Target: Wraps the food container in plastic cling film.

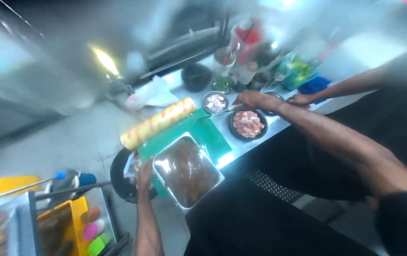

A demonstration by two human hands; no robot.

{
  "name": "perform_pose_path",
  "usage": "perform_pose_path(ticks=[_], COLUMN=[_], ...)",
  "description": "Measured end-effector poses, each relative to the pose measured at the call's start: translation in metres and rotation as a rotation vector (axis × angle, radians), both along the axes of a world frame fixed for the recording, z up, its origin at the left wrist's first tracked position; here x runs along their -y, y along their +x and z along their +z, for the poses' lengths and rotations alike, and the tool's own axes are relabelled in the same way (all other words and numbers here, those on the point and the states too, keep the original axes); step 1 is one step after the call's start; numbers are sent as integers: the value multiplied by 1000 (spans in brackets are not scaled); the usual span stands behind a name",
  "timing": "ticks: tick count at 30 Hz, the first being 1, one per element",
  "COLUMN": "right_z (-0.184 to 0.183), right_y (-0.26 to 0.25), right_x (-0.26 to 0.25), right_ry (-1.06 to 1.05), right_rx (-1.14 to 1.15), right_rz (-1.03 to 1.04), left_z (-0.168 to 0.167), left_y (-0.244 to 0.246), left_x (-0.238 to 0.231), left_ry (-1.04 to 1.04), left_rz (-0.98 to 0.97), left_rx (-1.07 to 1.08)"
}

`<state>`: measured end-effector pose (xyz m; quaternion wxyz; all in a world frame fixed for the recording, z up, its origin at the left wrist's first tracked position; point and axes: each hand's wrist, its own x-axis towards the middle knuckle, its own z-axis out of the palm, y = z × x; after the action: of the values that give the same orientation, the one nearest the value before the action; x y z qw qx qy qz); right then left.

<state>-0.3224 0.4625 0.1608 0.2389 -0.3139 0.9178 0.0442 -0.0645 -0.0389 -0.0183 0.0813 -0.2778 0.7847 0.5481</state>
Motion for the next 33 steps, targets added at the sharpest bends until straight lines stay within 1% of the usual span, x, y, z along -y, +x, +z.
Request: perform_pose_path(ticks=[2, 4, 6, 8, 11, 13, 15, 16, 18, 19, 20, 21, 22, 23, 24, 25, 26, 28, 29, 30, 31, 33], right_z=[-6, -18, -33, -55, -107, -142, -175, -189, -207, -209, -205, -198, -191, -182, -174, -168, -164, -185, -189, -186, -177, -159], right_y=[6, 10, 16, 21, 25, 23, 17, 15, 17, 23, 33, 44, 56, 70, 82, 93, 107, 128, 143, 160, 178, 211], right_x=[-3, 3, 24, 59, 120, 157, 183, 191, 204, 210, 217, 224, 231, 235, 236, 234, 227, 203, 187, 169, 151, 118], right_ry=[-15, -112, -241, -346, -461, -500, -518, -526, -558, -620, -724, -856, -983, -1045, -1036, -1034, -1069, -1221, -1307, -1382, -1413, -1350], right_rx=[-63, -95, -71, -41, -34, -31, -47, -67, -122, -129, -100, 4, 175, 402, 619, 736, 777, 789, 796, 806, 814, 793], right_rz=[-11, -7, 41, 143, 259, 320, 362, 351, 265, 218, 175, 124, 36, -124, -327, -531, -714, -891, -952, -981, -1010, -1056], left_z=[-1, -5, -7, -4, 8, 15, 18, 19, 20, 21, 23, 24, 22, 19, 15, 10, 8, 15, 22, 31, 41, 46], left_y=[16, 33, 53, 70, 86, 91, 94, 94, 91, 88, 83, 78, 73, 68, 63, 60, 59, 67, 75, 86, 96, 116], left_x=[-3, -3, 0, -1, -10, -18, -25, -28, -34, -38, -42, -47, -50, -54, -57, -60, -63, -75, -87, -100, -113, -131], left_ry=[66, 136, 210, 251, 267, 281, 307, 322, 354, 361, 366, 382, 398, 411, 423, 428, 424, 405, 383, 362, 342, 303], left_rz=[156, 288, 376, 442, 529, 581, 615, 626, 643, 655, 663, 662, 659, 658, 661, 665, 662, 616, 575, 518, 458, 371], left_rx=[-45, -86, -117, -137, -144, -149, -172, -186, -199, -197, -191, -185, -184, -174, -158, -133, -100, -33, -8, 13, 17, -4])
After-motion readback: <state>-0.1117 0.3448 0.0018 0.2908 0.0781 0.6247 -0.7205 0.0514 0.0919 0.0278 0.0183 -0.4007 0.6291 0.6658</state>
